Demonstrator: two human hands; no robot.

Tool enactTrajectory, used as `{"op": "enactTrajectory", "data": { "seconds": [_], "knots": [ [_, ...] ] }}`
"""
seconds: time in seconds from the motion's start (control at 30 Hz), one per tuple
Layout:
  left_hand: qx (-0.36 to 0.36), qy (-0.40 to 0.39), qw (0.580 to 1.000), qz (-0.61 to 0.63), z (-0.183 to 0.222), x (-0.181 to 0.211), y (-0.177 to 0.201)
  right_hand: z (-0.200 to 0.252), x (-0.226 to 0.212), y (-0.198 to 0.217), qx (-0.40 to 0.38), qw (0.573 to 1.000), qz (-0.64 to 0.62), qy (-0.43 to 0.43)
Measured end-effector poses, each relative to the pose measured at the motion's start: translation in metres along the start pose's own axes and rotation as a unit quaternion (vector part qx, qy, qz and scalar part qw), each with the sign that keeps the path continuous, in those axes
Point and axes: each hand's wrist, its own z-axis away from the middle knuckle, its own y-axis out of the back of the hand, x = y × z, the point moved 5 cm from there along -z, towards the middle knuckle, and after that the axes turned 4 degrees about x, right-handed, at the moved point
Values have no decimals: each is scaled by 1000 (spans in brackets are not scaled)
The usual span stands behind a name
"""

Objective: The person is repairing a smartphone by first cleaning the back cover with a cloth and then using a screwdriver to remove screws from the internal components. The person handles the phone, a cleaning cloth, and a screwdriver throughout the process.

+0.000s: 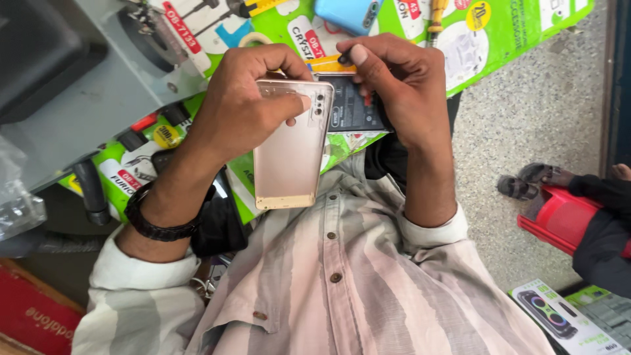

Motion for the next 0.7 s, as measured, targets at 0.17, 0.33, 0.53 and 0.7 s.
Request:
{"op": "enactTrajectory", "data": {
  "seconds": [0.17,0.33,0.53,0.7],
  "knots": [
    [80,-167,976,-114,4,11,-3,3,16,12,3,973,-207,-105],
    [89,-232,947,-205,9,15,-3,17,20,6,51,986,-140,-79],
    [93,-246,905,-335,8,22,-15,33,33,-10,7,988,-153,-29],
    [101,-274,894,-341,9,34,-17,29,34,-11,-6,986,-165,-23]
  ]
}}
